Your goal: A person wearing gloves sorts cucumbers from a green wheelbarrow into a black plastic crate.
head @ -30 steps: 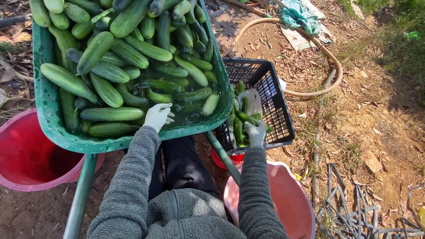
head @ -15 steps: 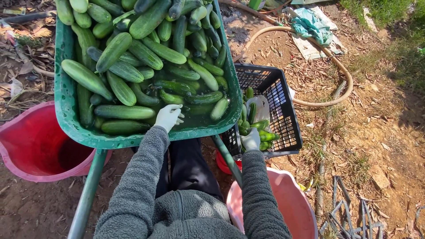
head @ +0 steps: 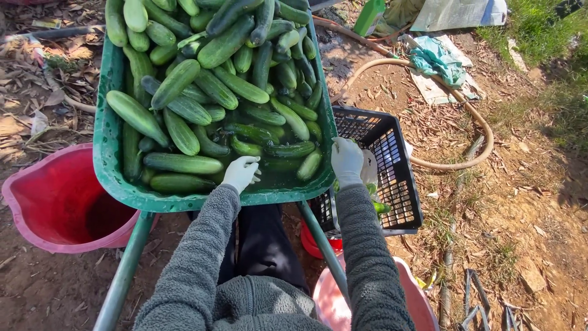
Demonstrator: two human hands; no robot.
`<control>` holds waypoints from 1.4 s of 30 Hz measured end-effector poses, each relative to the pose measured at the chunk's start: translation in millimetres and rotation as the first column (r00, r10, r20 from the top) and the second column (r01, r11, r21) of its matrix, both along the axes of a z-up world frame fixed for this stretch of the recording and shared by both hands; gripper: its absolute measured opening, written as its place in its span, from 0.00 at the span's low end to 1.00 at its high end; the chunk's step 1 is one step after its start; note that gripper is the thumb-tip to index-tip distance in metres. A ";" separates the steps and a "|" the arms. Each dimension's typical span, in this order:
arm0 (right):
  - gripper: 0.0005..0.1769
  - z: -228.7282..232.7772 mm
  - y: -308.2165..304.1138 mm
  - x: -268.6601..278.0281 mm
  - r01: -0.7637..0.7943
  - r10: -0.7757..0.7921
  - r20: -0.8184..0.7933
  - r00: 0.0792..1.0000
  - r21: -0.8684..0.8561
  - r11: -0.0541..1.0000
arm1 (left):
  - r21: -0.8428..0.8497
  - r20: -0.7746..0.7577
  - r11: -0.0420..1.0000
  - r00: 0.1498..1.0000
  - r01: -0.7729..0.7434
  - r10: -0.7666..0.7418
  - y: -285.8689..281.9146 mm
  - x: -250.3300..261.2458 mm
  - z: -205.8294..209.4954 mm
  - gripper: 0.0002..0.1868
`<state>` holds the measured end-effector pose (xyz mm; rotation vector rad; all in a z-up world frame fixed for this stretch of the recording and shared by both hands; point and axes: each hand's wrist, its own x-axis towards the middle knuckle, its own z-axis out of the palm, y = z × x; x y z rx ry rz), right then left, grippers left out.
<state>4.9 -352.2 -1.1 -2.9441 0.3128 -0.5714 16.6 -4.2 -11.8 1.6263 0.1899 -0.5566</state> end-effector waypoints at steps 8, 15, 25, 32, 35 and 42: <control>0.30 28.8 60.5 71.2 -0.066 -0.024 -0.277 0.961 -0.312 0.948 | 0.010 -0.005 1.000 1.000 -0.023 0.023 -3.0 1.2 -4.4 0.18; 0.22 4.7 68.5 87.7 -0.069 -0.039 -0.240 0.970 -0.427 0.901 | 0.025 -0.015 0.999 1.000 0.023 -0.022 1.0 0.3 6.8 0.20; 0.12 15.2 75.8 90.3 -0.014 -0.035 -0.134 0.990 -0.349 0.937 | 0.024 0.008 0.999 1.000 0.029 -0.030 1.5 2.3 4.4 0.21; 0.22 2.2 41.6 70.2 0.090 -0.089 -0.249 0.965 -0.009 0.996 | -0.006 0.055 1.000 0.998 -0.006 0.006 1.2 -0.2 3.3 0.20; 0.21 24.2 53.2 41.4 0.197 -0.117 -0.295 0.948 0.257 0.946 | -0.008 0.069 1.000 0.997 -0.029 0.030 -0.2 3.0 -5.5 0.19; 0.17 83.3 140.8 -36.4 -0.047 0.086 -0.006 0.996 0.794 0.606 | -0.157 0.032 0.983 0.994 -0.100 0.106 -3.9 10.1 -25.0 0.26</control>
